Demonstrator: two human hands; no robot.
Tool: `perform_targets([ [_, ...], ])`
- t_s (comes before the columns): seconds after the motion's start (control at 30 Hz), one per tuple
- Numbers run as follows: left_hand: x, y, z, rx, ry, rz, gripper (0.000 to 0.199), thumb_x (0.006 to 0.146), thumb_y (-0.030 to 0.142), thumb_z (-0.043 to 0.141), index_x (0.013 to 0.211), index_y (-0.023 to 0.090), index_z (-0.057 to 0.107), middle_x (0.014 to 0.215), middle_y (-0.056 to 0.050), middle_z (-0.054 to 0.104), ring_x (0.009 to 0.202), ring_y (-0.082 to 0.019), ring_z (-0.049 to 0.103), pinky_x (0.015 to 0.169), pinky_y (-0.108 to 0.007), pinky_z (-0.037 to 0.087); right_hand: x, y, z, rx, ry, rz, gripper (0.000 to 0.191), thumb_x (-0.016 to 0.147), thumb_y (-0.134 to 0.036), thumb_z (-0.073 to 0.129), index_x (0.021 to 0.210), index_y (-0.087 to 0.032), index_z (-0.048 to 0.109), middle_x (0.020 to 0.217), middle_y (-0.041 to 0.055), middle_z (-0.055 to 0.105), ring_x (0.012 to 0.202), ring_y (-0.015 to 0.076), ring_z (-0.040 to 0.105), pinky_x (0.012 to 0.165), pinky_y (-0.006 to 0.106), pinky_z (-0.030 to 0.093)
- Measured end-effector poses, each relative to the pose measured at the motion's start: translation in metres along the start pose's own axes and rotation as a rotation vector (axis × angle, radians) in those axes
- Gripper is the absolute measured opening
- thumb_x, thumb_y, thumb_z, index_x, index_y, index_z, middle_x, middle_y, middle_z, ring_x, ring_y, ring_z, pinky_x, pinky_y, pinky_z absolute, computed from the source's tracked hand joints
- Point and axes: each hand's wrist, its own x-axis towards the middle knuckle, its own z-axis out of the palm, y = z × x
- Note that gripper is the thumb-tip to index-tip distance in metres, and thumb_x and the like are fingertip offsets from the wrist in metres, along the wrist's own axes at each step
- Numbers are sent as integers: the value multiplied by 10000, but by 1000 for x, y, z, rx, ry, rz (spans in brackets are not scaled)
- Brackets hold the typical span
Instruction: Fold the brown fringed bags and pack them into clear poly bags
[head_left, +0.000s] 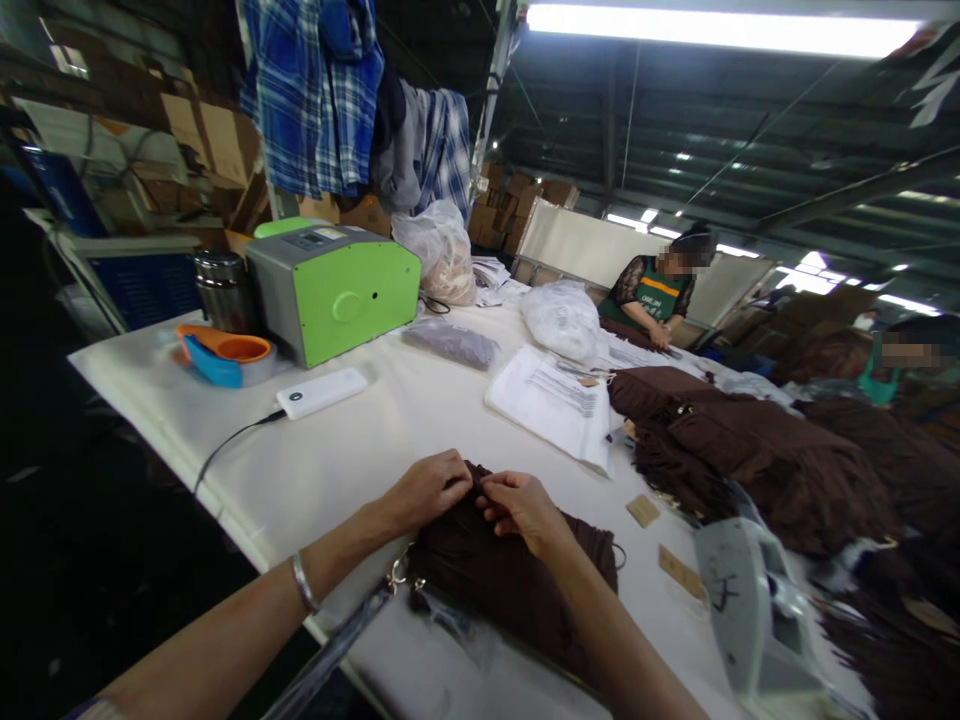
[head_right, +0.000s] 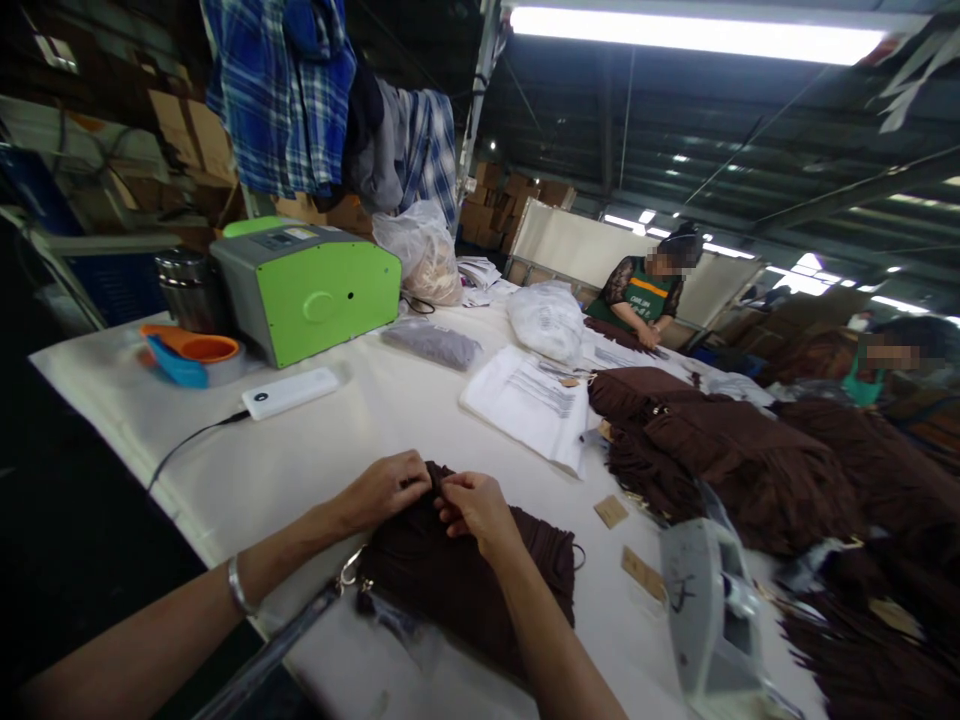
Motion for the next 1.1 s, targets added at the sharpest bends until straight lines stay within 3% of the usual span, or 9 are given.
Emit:
perform_targets([
  [0.13,12,-11,-8,1,103,-95,320,972,235,332,1093,143,613,1098,-106,641,1028,-203,591,922,-360,478,-9,3,4,-232,-21,-70,120,744,-236,605,659,-178,666,479,-21,616,368,88,438,369,199,293],
  [0.27,13,-14,4,-30,-37,28,361,951,306,457,1278,192,558,1357,-82,574,1294,-208,474,1103,-381,364,-30,-7,-13,-375,51,-192,193,773,-260,580,624,-191,680,488,-26,612,464,109,493,470,223,328],
  [0.43,-2,-16,16,10,-252,147,528,962,454,457,1406,169,449,1491,-128,420,1398,-267,347,1156,-481,268,-61,-7,-74,-510,323,-351,268,835,-389,529,842,-212,730,746,12,720,696,188,639,652,278,463],
  [0.6,-7,-20,7,-4,-200,201,476,1004,459,352,1435,266,410,1488,-61,440,1403,-215,344,1178,-453,226,-79,34,-149,-581,645,-323,372,825,-492,517,980,-231,732,988,56,746,949,269,671,867,380,494],
  [0.7,-14,-26,6,26,-255,261,470,978,464,436,1414,288,441,1472,-42,462,1385,-226,377,1186,-465,199,-88,63,-177,-694,660,-317,364,838,-459,495,982,-222,731,1031,73,741,982,286,675,894,418,503],
  [0.83,-13,-26,3,14,-94,260,320,996,394,397,1119,254,657,1176,-12,696,1185,-186,576,1132,-400,319,-94,94,-184,-866,514,-376,326,826,-266,469,1032,-188,709,1039,93,733,927,258,693,848,395,539],
  [0.93,9,-9,2,17,69,211,332,997,376,375,940,230,667,1003,-10,718,1050,-183,616,1017,-365,427,-88,109,-177,-1002,461,-469,437,791,-119,451,1175,-199,643,1136,93,693,1003,235,665,874,373,528],
  [1.03,43,15,14,51,52,218,243,974,323,444,1013,205,653,1067,-50,688,1030,-194,607,947,-354,464,-78,116,-169,-1106,473,-534,355,841,-100,456,1114,-212,654,1085,89,693,970,231,660,834,351,531],
  [1.1,65,27,30,104,-59,285,241,937,243,508,1143,199,625,1180,-74,653,1104,-207,582,980,-367,448,-74,117,-165,-1117,517,-578,243,912,-166,457,1017,-208,672,1013,88,699,899,222,667,778,327,535],
])
